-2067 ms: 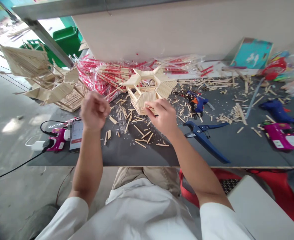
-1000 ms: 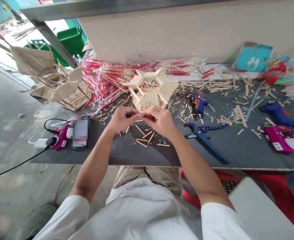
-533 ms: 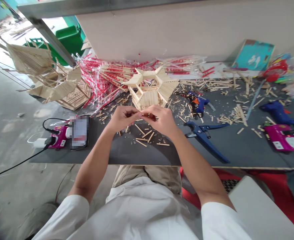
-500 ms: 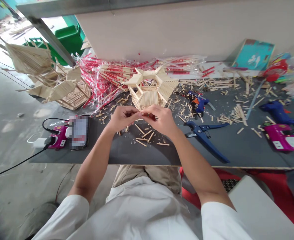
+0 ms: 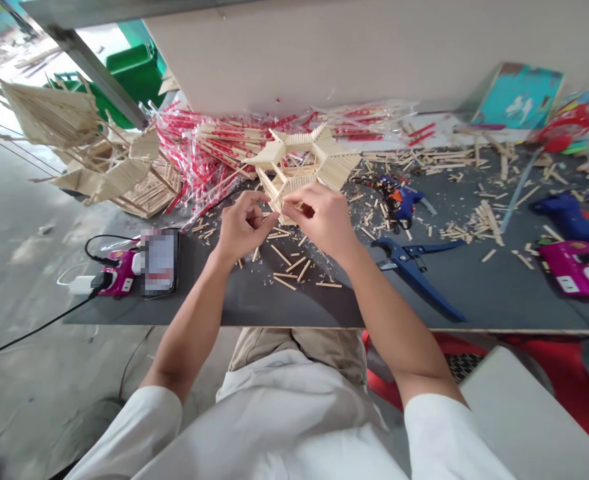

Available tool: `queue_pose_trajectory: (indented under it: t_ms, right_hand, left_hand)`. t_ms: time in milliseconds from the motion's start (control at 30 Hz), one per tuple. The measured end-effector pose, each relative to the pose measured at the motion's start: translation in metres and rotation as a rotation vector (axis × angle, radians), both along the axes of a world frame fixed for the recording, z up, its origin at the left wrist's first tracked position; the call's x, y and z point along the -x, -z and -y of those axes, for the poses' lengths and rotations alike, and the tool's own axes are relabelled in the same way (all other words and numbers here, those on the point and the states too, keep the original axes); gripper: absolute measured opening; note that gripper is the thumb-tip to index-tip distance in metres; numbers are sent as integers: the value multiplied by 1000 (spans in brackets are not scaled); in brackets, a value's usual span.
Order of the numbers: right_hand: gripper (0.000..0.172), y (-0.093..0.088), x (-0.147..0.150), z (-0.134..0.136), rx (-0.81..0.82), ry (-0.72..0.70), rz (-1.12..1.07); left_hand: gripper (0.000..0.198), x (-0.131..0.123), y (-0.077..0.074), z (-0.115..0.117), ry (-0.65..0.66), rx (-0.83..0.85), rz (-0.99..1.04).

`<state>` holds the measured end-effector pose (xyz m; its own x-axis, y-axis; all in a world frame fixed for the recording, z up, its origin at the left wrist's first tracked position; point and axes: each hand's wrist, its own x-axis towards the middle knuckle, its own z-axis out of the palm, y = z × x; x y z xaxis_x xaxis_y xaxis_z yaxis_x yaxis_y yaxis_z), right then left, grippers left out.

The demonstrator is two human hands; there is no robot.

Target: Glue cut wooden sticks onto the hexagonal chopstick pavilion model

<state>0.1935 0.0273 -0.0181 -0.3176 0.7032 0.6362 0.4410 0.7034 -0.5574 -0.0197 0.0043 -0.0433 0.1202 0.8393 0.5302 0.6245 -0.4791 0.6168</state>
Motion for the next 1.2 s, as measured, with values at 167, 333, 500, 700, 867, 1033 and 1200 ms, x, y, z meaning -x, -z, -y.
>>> queue_pose_trajectory:
  t_ms: [167,333,500,700,867,1033,1200]
  right_hand:
    - [13,-3,4,-4,46,-6,4]
    - [14,-3,6,-5,53,1,5]
    - [19,-3,6,-6,59,2,33]
    - [26,0,5,-7,27,-13,58]
    - [37,2,4,-8,3,-23,59]
    - [43,2,3,-7,-4,-28,53]
    - [40,4,3,-7,-32,-33,37]
  left_hand:
    - [25,0,0,0,-10,5,-69]
    - [24,0,1,0,-20,-3,-96]
    - [23,0,3,-1,-15,-10,-98]
    - [22,-1,1,0,-12,-18,-108]
    - [21,-2,1,0,-9,-20,-109]
    - [21,-1,3,0,-10,-21,-112]
    - [20,-1,4,0,-2,-26,-105]
